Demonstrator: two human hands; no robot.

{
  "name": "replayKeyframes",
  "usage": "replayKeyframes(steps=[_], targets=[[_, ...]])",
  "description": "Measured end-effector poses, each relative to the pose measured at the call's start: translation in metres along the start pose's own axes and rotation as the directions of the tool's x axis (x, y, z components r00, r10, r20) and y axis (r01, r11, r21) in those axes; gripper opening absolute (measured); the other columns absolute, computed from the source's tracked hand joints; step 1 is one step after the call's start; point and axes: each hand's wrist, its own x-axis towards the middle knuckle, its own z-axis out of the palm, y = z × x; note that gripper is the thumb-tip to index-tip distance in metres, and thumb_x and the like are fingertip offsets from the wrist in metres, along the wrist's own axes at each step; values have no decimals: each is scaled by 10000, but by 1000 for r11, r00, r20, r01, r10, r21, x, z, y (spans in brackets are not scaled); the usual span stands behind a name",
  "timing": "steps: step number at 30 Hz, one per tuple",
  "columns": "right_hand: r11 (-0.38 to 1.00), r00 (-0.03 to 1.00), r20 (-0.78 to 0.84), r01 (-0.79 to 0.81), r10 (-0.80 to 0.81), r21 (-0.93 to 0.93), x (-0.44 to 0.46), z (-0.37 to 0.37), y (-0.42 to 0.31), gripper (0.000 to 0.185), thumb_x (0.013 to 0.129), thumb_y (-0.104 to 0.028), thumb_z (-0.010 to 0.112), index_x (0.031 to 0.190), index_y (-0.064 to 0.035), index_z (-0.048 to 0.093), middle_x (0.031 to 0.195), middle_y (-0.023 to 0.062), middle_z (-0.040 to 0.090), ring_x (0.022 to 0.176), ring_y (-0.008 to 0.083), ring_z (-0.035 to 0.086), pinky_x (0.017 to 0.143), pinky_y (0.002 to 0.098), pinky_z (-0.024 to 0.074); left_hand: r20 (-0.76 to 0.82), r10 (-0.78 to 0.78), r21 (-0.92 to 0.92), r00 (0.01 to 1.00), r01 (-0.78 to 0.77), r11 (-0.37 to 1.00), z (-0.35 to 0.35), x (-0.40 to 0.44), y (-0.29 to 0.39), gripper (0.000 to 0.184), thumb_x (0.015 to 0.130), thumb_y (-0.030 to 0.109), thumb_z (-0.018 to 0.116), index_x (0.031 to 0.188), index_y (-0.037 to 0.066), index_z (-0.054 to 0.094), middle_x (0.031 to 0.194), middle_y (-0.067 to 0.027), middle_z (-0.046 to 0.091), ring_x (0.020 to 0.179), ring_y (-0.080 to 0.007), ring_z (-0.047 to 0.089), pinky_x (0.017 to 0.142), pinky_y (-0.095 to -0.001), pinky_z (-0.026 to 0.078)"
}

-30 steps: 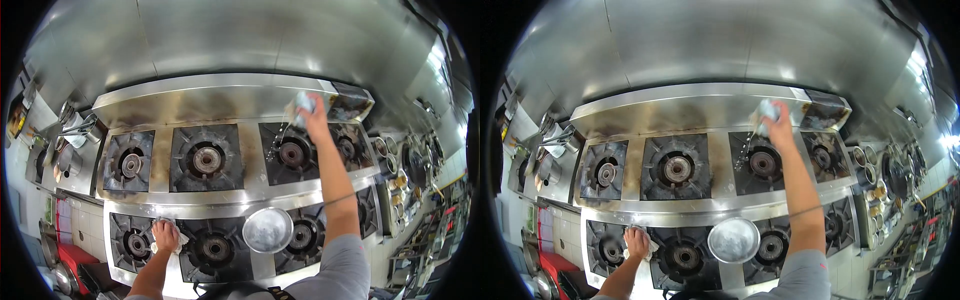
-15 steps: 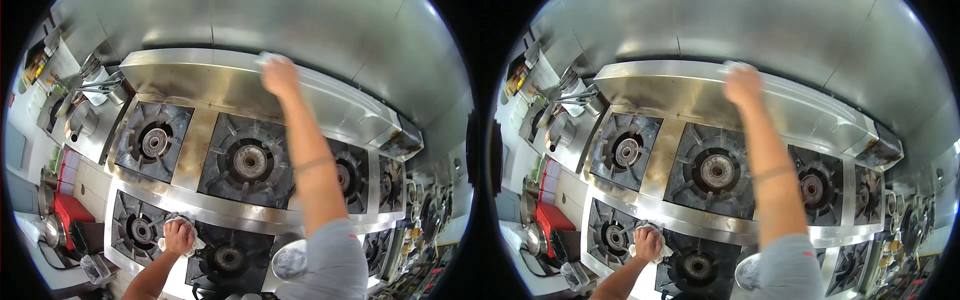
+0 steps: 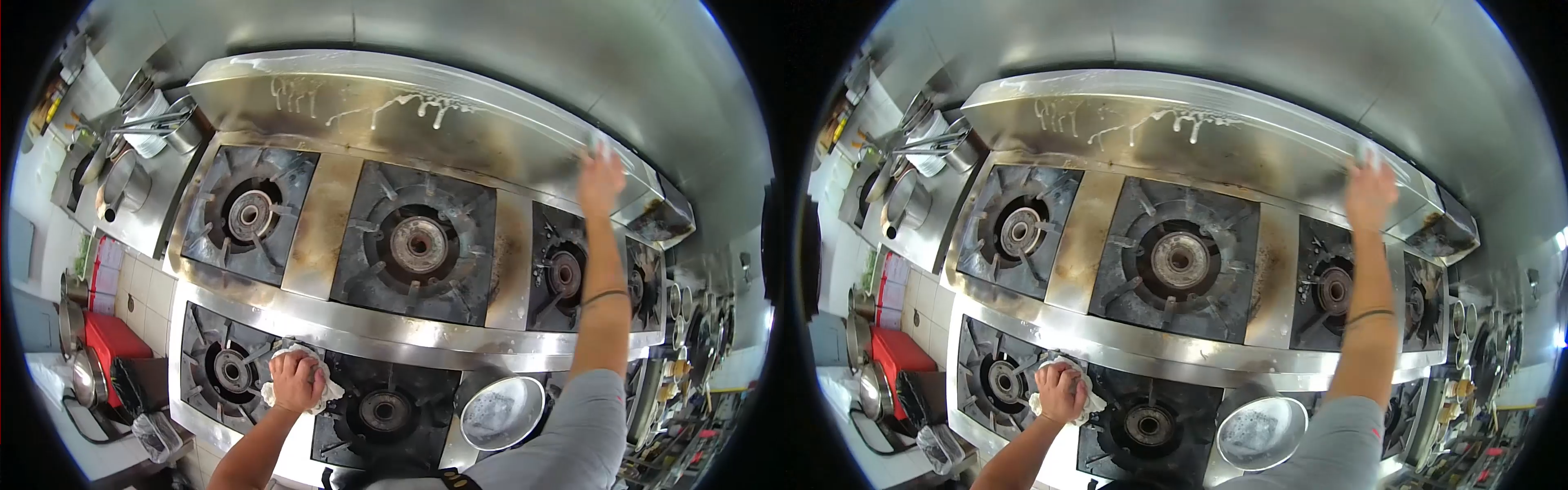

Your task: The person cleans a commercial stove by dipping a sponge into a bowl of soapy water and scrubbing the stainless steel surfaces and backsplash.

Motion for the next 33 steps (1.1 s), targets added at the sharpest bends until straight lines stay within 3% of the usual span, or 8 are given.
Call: replayKeyframes(steps=[7,10,15,18,20,24,26,33], targets=[[612,843,-427,533,-327,584,71,-44,-231,611,753,55,641,1329,-148,638,1376,133,621,1336,331,544,1141,459,436,15,31,15,999,-32,999,5,-1,4,247,768,222,716,988,129,653,1063,-83,598,1001,-312,550,891,-471,377],[460,907,-373,420,-194,783,116,-51,-328,538,820,59,577,1322,-122,647,1394,136,622,1281,326,590,1097,435,480,40,37,13,999,-37,999,3,-1,0,242,783,205,694,1000,109,643,1075,-114,595,999,-331,539,893,-473,369],[442,821,-482,571,-306,691,102,-42,-250,385,874,-24,615,1251,-70,678,1359,151,641,1279,341,586,1068,442,500,25,23,12,999,-24,1000,2,-4,3,241,784,215,688,1004,123,650,1080,-95,600,998,-319,544,891,-469,372],[435,939,-267,338,-217,835,101,-60,-189,264,916,-118,630,1161,-93,722,1326,143,661,1225,321,623,991,389,536,18,32,5,999,-32,999,4,-2,1,231,789,222,682,994,120,652,1087,-99,599,997,-319,538,896,-469,370],[-3,997,70,-70,-33,998,93,-65,-149,204,928,-208,663,1067,-86,749,1184,136,719,1090,309,679,926,366,544,34,42,-5,999,-42,999,4,-3,3,226,792,226,678,988,118,653,1089,-101,599,995,-320,535,899,-469,369],[543,881,408,-470,239,696,12,-87,-84,309,904,-325,714,1060,-60,736,1046,147,720,982,319,688,899,396,538,12,41,-17,999,-41,999,2,-1,3,223,803,229,665,992,113,653,1091,-104,597,994,-325,530,902,-474,367],[801,853,520,-342,45,491,-35,-77,-76,424,876,-345,749,1198,-74,693,1176,191,668,1107,354,648,932,452,531,19,34,-21,999,-33,999,3,-2,2,228,807,233,666,999,112,655,1091,-105,598,997,-327,530,903,-475,368],[931,816,505,-360,281,63,-61,-66,-73,632,803,-385,818,1349,-137,618,1324,240,573,1247,434,554,1026,486,484,10,47,-4,999,-47,999,5,-2,1,227,815,241,671,1003,115,654,1095,-109,593,1004,-332,528,905,-476,369]])
